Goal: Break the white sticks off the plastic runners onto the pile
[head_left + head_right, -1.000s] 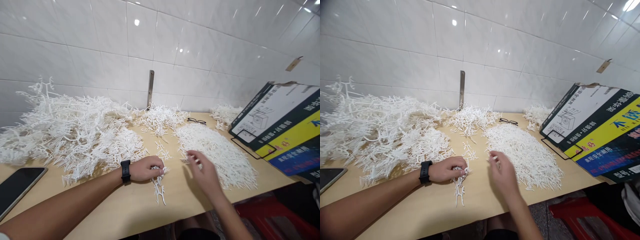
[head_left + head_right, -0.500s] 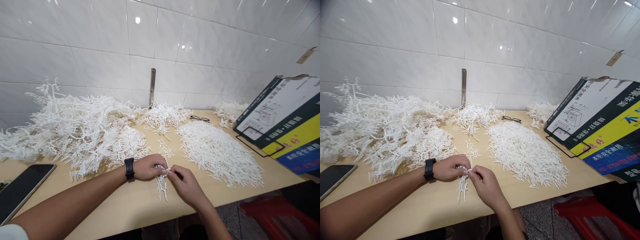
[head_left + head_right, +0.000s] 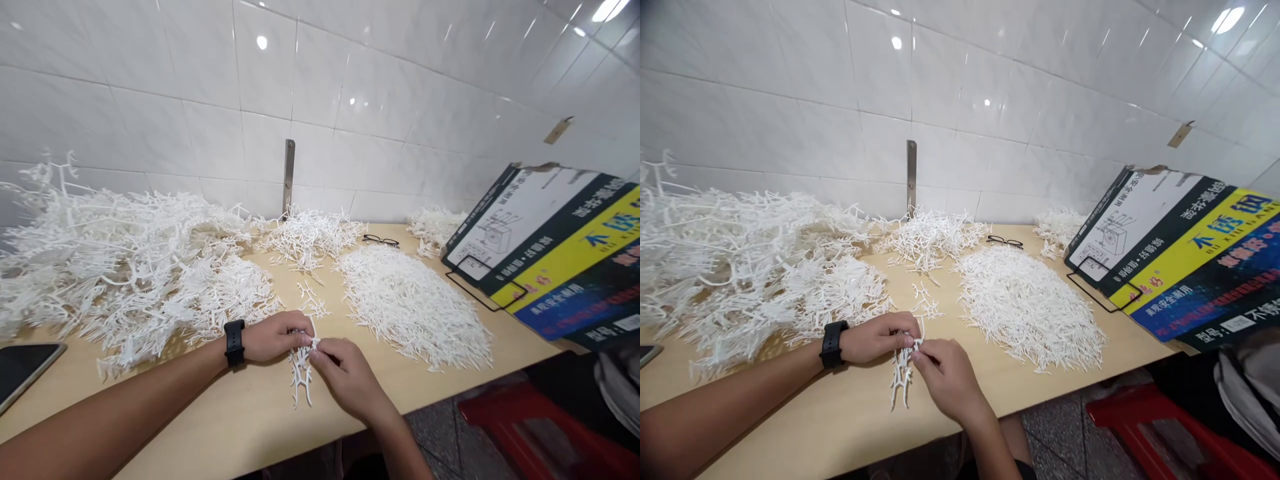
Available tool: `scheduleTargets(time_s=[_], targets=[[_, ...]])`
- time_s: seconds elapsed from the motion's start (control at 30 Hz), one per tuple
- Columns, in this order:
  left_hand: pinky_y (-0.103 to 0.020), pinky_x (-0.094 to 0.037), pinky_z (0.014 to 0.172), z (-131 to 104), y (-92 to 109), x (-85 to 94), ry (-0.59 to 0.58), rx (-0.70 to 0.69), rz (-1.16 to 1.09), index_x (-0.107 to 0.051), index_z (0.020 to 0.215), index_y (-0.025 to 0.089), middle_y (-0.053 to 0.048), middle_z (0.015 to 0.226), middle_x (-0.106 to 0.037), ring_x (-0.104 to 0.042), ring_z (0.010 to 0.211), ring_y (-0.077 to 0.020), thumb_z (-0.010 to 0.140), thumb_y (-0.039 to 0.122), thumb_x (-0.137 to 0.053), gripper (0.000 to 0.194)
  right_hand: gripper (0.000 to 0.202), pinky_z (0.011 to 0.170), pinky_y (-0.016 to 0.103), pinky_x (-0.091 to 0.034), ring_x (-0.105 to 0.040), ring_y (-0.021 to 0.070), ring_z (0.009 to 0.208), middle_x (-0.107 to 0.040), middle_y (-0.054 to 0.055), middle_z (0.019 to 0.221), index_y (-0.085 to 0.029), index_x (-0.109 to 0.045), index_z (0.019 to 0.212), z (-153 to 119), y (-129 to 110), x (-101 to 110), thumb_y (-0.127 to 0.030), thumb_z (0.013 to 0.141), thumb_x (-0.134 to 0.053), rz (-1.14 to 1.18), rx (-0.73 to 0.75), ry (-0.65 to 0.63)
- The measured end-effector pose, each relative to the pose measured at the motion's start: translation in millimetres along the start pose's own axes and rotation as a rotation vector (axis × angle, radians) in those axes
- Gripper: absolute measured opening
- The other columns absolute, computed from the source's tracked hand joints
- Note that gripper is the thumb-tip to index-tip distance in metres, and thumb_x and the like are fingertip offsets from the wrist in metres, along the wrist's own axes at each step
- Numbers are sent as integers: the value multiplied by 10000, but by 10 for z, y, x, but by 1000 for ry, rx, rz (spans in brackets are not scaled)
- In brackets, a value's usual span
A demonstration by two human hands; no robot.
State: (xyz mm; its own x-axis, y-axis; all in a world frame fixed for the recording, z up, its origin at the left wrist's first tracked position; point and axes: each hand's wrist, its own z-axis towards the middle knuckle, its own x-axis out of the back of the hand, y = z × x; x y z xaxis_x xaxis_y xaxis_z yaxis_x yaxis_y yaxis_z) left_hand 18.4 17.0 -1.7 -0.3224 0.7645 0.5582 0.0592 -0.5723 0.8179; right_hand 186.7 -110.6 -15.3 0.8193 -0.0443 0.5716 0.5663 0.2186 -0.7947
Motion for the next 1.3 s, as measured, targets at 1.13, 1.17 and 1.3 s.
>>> scheduleTargets(time_s=[1.13, 1.17, 1.3], targets=[[-257, -404, 766, 0, 75, -88, 209, 164, -120, -572, 861, 153, -2, 813, -585, -515, 787, -137, 852, 444, -577, 291, 244, 631, 260, -427, -577, 168, 703, -662, 31, 792, -185, -661, 958, -17, -166, -100, -393, 891, -551, 130, -195, 182], [-255, -403, 753, -1, 70, -90, 213, 180, -154, -555, 875, 156, 4, 812, -577, -508, 779, -135, 843, 443, -589, 290, 221, 607, 255, -402, -549, 159, 671, -642, 15, 759, -190, -658, 924, 28, -173, -109, -386, 881, -566, 99, -190, 165], [-246, -382, 708, -1, 76, -75, 167, 178, -170, -518, 861, 162, 19, 768, -531, -463, 737, -122, 859, 478, -558, 318, 247, 584, 255, -345, -488, 150, 632, -591, 3, 703, -188, -619, 801, 70, -116, -116, -389, 907, -523, 7, -152, 164]])
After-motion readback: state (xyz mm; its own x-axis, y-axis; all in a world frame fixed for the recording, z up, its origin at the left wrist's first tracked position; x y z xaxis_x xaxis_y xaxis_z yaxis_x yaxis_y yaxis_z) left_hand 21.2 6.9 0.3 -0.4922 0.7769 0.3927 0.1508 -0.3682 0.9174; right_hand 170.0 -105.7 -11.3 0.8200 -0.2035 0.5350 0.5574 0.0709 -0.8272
